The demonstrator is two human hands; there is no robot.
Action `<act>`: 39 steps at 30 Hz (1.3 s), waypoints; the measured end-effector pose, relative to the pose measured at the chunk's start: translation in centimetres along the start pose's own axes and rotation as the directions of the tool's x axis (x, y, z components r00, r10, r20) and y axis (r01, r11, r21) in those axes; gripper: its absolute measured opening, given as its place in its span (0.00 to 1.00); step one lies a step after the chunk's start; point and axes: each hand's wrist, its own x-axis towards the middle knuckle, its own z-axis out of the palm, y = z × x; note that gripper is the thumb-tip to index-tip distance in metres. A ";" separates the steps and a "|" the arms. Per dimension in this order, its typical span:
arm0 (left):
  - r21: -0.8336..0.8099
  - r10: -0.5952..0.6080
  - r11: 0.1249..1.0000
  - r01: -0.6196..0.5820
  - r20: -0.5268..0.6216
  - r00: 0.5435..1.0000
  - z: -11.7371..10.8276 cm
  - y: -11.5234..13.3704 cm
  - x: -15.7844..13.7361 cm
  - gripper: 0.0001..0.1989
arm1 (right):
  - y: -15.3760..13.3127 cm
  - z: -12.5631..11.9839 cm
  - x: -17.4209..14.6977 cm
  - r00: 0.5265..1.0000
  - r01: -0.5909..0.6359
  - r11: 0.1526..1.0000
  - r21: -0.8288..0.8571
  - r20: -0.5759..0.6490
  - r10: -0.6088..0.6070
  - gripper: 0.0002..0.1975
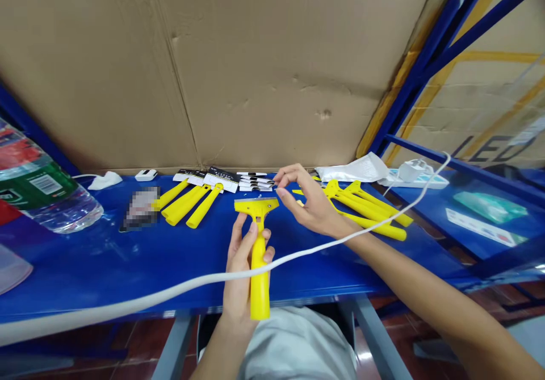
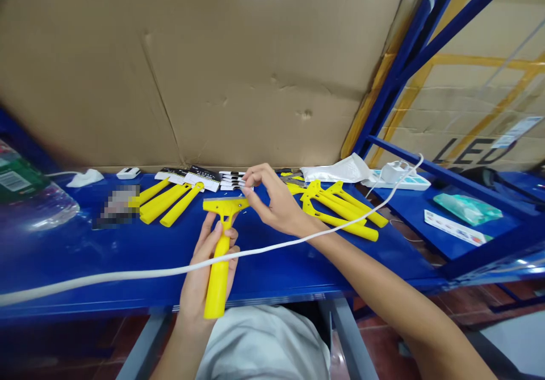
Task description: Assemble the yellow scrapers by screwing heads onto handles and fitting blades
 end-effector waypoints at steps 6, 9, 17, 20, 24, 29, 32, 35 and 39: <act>0.025 -0.020 0.999 0.020 -0.012 1.000 0.3 -0.1 0.0 0.27 | -0.2 0.8 0.3 0.980 0.068 0.997 0.020 0.186 -0.071 0.01; 0.006 -0.013 1.000 0.013 -0.001 1.000 0.3 -0.2 0.1 0.26 | -0.1 1.1 0.8 0.963 0.077 0.997 -0.008 0.260 -0.073 0.01; -0.010 -0.017 1.000 0.017 0.012 1.000 0.0 -0.4 0.1 0.28 | -0.5 1.2 1.8 0.935 0.087 0.995 -0.053 0.350 -0.063 0.01; 0.003 -0.015 1.000 0.015 0.021 1.000 0.1 -0.4 0.0 0.28 | -0.8 1.4 2.0 0.927 0.100 0.994 -0.046 0.368 -0.076 0.02; 0.006 0.007 1.000 -0.007 0.028 1.000 0.1 -0.5 0.1 0.29 | -0.8 1.9 1.9 0.932 0.094 0.995 -0.017 0.353 -0.082 0.02; 0.008 0.004 1.000 -0.004 0.037 0.999 -0.3 -0.6 0.4 0.30 | -0.8 2.2 1.6 0.951 -0.048 0.992 0.113 0.308 0.011 0.04; 0.031 -0.008 1.000 0.006 0.067 0.998 -0.5 -0.7 0.5 0.31 | -0.9 2.2 1.4 0.956 -0.177 0.960 0.216 0.269 0.116 0.06; 0.051 -0.026 0.998 0.022 0.082 0.996 -0.6 -0.8 0.5 0.33 | -0.8 2.4 1.3 0.934 -0.313 0.897 0.311 0.270 0.232 0.09; 0.061 -0.030 0.998 0.024 0.097 0.995 -0.6 -0.8 0.5 0.33 | -0.7 2.9 1.1 0.873 -0.483 0.756 0.442 0.310 0.377 0.14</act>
